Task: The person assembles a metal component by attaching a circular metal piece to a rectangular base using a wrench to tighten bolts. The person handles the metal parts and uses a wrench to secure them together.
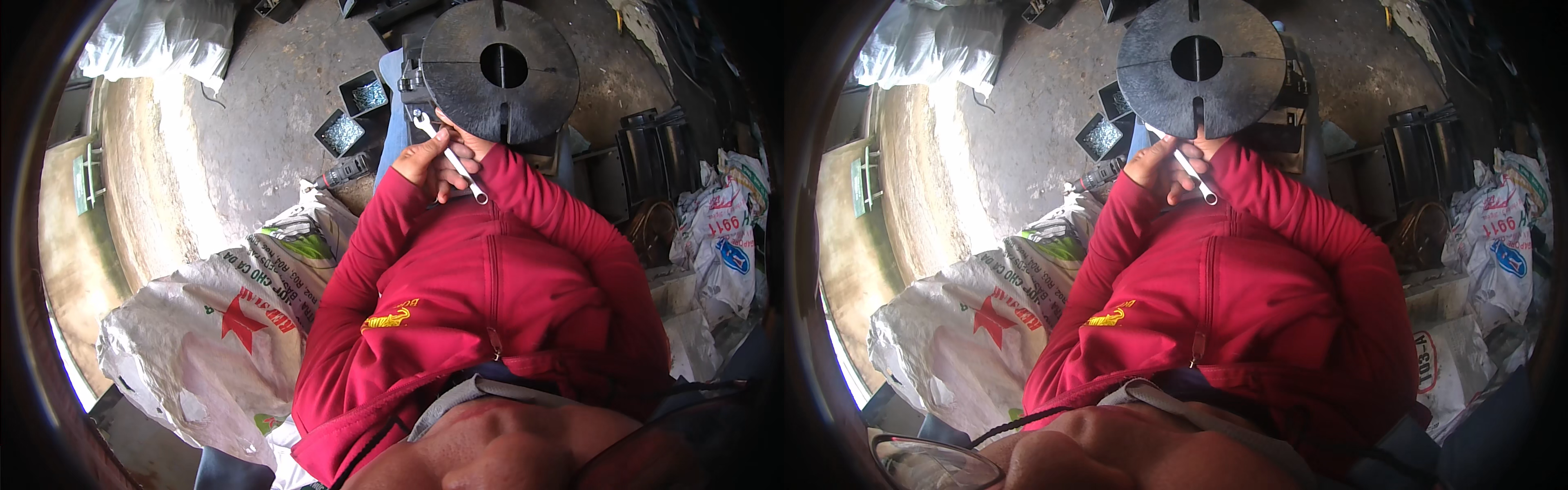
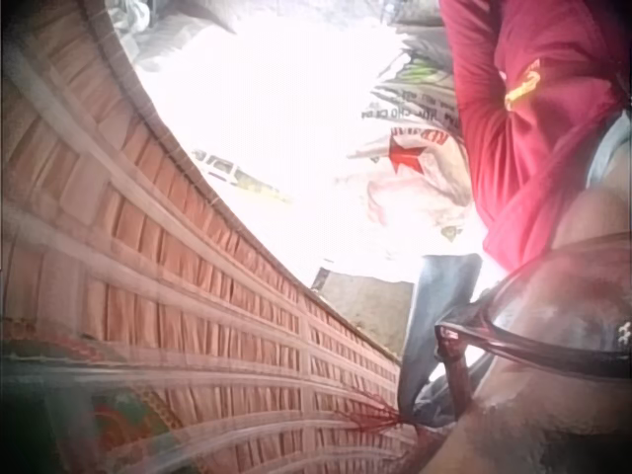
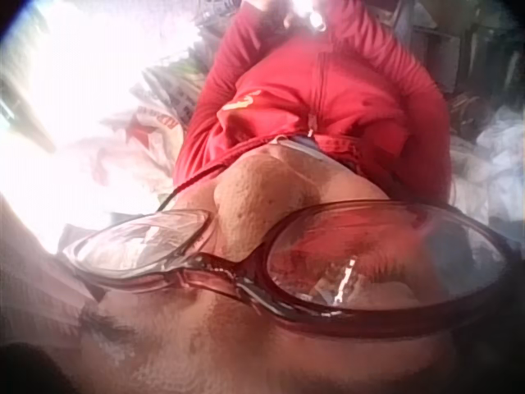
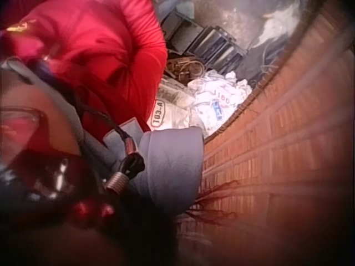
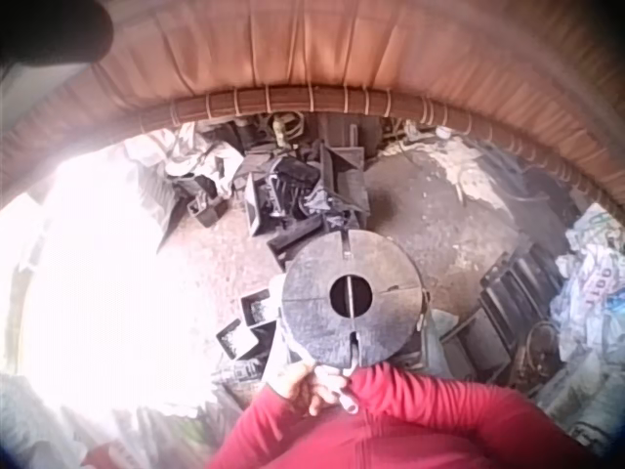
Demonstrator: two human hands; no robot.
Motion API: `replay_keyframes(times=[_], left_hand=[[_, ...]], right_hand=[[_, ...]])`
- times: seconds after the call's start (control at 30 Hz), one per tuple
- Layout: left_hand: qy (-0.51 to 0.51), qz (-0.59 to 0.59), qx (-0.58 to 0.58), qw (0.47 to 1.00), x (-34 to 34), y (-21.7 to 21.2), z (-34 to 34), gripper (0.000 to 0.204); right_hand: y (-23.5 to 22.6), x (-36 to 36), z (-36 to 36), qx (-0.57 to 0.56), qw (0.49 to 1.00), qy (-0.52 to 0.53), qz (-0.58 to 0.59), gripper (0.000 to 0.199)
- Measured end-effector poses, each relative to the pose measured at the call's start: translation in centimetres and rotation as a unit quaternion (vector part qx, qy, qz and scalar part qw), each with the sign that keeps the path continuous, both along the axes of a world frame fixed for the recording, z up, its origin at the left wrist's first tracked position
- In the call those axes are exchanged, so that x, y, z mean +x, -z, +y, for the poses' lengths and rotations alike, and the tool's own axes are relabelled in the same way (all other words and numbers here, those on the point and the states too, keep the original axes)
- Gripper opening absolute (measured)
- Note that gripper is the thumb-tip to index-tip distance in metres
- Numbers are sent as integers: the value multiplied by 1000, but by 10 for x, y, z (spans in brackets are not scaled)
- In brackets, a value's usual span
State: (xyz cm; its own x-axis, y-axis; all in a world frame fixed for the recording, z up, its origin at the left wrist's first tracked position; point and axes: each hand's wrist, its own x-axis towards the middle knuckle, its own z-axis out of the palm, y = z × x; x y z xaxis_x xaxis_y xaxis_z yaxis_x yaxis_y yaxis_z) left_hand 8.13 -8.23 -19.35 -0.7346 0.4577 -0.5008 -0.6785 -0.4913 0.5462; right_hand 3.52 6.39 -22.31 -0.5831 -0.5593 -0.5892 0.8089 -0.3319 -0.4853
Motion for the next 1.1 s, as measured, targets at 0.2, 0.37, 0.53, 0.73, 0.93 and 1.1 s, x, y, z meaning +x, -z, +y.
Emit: replay_keyframes(times=[0.2,0.37,0.53,0.73,0.93,1.1], left_hand=[[6,-14,15,1000,-4,-4,1,52],[19,-19,-27,999,-5,-4,-3,51],[40,15,-19,999,-7,8,-14,49],[-67,-33,21,997,-2,-7,12,46],[-82,-53,2,995,-4,-11,16,43],[56,54,-144,987,-13,-14,-19,41]], right_hand=[[1,1,10,-70,997,-17,20,35],[69,-2,14,-60,995,-41,74,39],[100,1,11,-48,988,-58,131,42],[51,-10,-1,-501,850,-146,72,48],[67,-2,16,-483,871,-86,19,42],[16,7,8,-53,994,23,89,24]])
